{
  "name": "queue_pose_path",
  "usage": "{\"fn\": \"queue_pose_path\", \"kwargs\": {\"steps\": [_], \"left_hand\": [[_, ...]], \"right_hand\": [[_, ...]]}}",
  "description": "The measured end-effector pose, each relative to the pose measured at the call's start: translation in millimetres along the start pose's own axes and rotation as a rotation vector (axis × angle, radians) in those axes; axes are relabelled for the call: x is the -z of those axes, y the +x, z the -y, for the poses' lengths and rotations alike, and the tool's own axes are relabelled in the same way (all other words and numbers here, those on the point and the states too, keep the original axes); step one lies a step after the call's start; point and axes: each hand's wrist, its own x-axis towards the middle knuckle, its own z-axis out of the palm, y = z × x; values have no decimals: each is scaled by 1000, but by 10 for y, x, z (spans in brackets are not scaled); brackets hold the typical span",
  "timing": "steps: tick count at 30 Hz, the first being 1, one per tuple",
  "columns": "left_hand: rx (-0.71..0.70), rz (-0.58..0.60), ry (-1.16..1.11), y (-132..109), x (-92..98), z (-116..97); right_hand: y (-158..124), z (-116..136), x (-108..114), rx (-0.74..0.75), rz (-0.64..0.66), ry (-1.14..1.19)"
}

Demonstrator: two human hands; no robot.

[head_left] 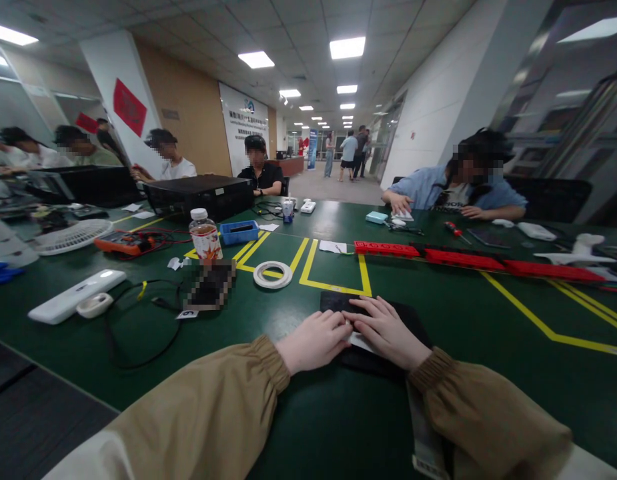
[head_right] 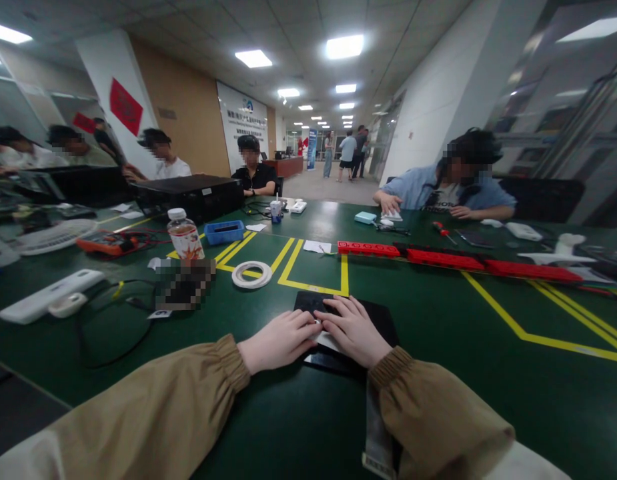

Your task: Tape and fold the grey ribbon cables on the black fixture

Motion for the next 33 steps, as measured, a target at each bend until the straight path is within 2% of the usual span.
{"fn": "queue_pose_path", "kwargs": {"steps": [6, 14, 19, 26, 33], "left_hand": [[5, 23, 40, 0, -11, -19], [25, 17, -90, -16, 54, -31], [10, 47, -79, -15, 47, -23], [-18, 57, -91, -37, 33, -17], [-49, 69, -115, -40, 38, -24]], "right_hand": [[-14, -39, -55, -30, -9, 18], [-22, -102, -122, 17, -55, 24], [-25, -155, -164, 78, -122, 32], [-68, -95, -79, 210, -179, 37], [-46, -110, -122, 97, -190, 15]]}}
